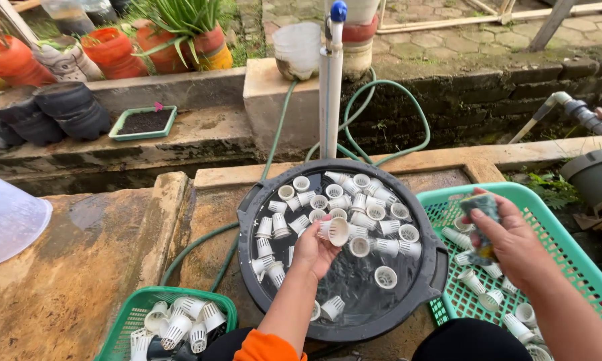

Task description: Cleaning plastic hydroponic net pots using water and a sponge.

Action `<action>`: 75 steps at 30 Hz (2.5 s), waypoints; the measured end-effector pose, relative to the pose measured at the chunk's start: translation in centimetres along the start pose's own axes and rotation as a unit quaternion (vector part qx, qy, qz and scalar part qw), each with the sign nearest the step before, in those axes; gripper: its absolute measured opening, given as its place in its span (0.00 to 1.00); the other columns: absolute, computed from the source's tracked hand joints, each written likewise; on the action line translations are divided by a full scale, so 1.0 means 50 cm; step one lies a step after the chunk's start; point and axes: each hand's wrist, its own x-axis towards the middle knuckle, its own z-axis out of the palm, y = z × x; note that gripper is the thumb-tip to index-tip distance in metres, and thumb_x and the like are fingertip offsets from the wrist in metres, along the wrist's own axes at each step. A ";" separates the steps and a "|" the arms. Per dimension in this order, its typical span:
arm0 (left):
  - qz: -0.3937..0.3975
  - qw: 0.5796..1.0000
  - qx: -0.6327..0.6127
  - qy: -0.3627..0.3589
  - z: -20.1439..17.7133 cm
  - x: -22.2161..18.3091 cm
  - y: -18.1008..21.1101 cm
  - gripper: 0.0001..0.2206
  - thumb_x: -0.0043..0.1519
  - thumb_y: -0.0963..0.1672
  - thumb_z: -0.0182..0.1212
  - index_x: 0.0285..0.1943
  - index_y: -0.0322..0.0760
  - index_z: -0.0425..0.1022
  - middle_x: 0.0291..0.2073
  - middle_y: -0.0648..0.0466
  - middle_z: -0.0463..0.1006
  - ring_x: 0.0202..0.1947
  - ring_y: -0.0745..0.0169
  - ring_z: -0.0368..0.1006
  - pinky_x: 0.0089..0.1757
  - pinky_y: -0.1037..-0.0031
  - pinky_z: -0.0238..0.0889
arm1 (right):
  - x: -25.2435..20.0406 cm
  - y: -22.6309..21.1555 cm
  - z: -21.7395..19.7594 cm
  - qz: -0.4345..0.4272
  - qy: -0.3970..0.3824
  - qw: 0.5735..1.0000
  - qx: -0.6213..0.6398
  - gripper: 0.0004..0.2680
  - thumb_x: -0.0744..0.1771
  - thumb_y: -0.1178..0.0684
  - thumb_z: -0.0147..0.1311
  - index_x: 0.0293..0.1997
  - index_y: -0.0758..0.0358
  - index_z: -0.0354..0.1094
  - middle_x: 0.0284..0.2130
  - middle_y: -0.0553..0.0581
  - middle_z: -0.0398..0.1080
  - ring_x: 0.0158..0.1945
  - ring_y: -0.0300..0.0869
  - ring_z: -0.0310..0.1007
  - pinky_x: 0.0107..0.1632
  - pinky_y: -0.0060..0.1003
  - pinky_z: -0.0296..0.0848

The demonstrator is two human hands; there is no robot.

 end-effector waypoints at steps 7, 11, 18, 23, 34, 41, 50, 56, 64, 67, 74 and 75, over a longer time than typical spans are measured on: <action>-0.005 0.997 0.047 -0.058 0.038 -0.115 0.066 0.21 0.67 0.57 0.48 0.52 0.44 0.79 0.30 0.60 0.79 0.23 0.72 0.71 0.21 0.80 0.61 | 0.024 -0.073 0.239 0.012 -0.184 0.982 0.051 0.21 0.64 0.57 0.54 0.65 0.64 0.58 0.41 0.58 0.77 0.34 0.39 0.71 0.35 0.37 0.73; 0.006 1.000 0.028 0.006 0.015 -0.118 0.049 0.22 0.62 0.59 0.60 0.47 0.43 0.77 0.28 0.60 0.78 0.22 0.75 0.69 0.21 0.82 0.56 | 0.011 0.001 0.293 -0.001 -0.139 0.990 -0.039 0.14 0.66 0.58 0.61 0.56 0.69 0.66 0.36 0.64 0.74 0.35 0.44 0.72 0.36 0.41 0.72; 0.083 0.993 0.029 0.080 0.028 -0.134 0.032 0.23 0.56 0.57 0.68 0.47 0.40 0.74 0.26 0.59 0.75 0.21 0.76 0.66 0.22 0.82 0.53 | -0.102 0.004 0.390 -0.338 -0.118 0.910 -0.210 0.09 0.61 0.58 0.65 0.41 0.67 0.76 0.40 0.56 0.73 0.44 0.40 0.75 0.45 0.33 0.73; 0.115 0.986 -0.096 0.072 0.079 -0.144 0.031 0.16 0.56 0.47 0.70 0.46 0.39 0.69 0.32 0.54 0.79 0.32 0.68 0.75 0.37 0.74 0.68 | -0.097 0.100 0.410 -0.138 -0.218 0.960 -0.110 0.09 0.64 0.60 0.59 0.47 0.68 0.77 0.43 0.53 0.72 0.41 0.38 0.71 0.42 0.33 0.69; 0.068 0.988 -0.104 0.093 0.086 -0.134 0.053 0.12 0.59 0.42 0.68 0.45 0.39 0.68 0.32 0.52 0.76 0.35 0.59 0.77 0.40 0.66 0.70 | -0.106 0.097 0.425 -0.417 -0.209 0.802 -0.372 0.10 0.63 0.62 0.54 0.47 0.61 0.72 0.50 0.51 0.69 0.46 0.44 0.69 0.48 0.35 0.70; 0.076 0.977 -0.187 0.070 0.042 -0.101 0.011 0.10 0.61 0.42 0.62 0.48 0.38 0.67 0.40 0.51 0.74 0.43 0.58 0.75 0.47 0.67 0.73 | -0.088 0.106 0.426 -0.364 -0.203 0.842 -0.342 0.14 0.60 0.63 0.52 0.49 0.64 0.73 0.51 0.53 0.69 0.48 0.43 0.70 0.45 0.37 0.69; 0.063 0.995 -0.081 -0.011 0.098 -0.149 0.026 0.14 0.64 0.43 0.59 0.54 0.41 0.61 0.47 0.44 0.76 0.46 0.54 0.75 0.41 0.67 0.73 | -0.106 0.110 0.397 -0.033 -0.234 0.971 0.033 0.08 0.67 0.63 0.51 0.48 0.69 0.73 0.40 0.59 0.68 0.41 0.43 0.69 0.43 0.35 0.70; 0.055 0.987 -0.135 0.062 0.035 -0.092 -0.018 0.14 0.63 0.43 0.61 0.53 0.36 0.64 0.46 0.47 0.75 0.47 0.54 0.78 0.46 0.65 0.73 | -0.095 0.070 0.411 -0.279 -0.247 0.885 -0.279 0.10 0.62 0.64 0.52 0.46 0.67 0.72 0.46 0.56 0.70 0.44 0.42 0.72 0.44 0.34 0.71; 0.090 0.988 -0.121 -0.017 0.089 -0.154 0.041 0.13 0.61 0.48 0.62 0.47 0.39 0.69 0.44 0.50 0.80 0.48 0.60 0.78 0.47 0.61 0.71 | -0.049 0.142 0.364 0.211 -0.248 0.920 0.220 0.12 0.64 0.59 0.52 0.52 0.71 0.73 0.36 0.58 0.74 0.36 0.42 0.72 0.41 0.38 0.72; 0.112 0.984 -0.136 -0.028 0.091 -0.137 0.032 0.12 0.59 0.48 0.64 0.44 0.42 0.69 0.39 0.51 0.79 0.47 0.59 0.80 0.49 0.62 0.73 | -0.082 0.123 0.390 0.179 -0.250 0.934 0.183 0.13 0.66 0.61 0.51 0.56 0.70 0.72 0.39 0.55 0.74 0.39 0.38 0.70 0.44 0.35 0.70; 0.061 0.987 -0.101 0.108 0.072 -0.108 0.006 0.13 0.63 0.49 0.63 0.46 0.38 0.68 0.32 0.53 0.75 0.37 0.59 0.75 0.41 0.66 0.71 | -0.111 0.077 0.431 -0.462 -0.164 0.764 -0.419 0.13 0.59 0.64 0.54 0.46 0.62 0.72 0.44 0.54 0.71 0.43 0.49 0.71 0.43 0.42 0.70; 0.045 0.981 -0.118 0.145 0.069 -0.108 0.004 0.14 0.64 0.49 0.62 0.47 0.36 0.69 0.34 0.53 0.75 0.39 0.59 0.75 0.43 0.68 0.72 | -0.101 0.071 0.432 -0.511 -0.158 0.706 -0.465 0.17 0.55 0.64 0.54 0.46 0.63 0.73 0.45 0.55 0.72 0.42 0.51 0.71 0.42 0.45 0.69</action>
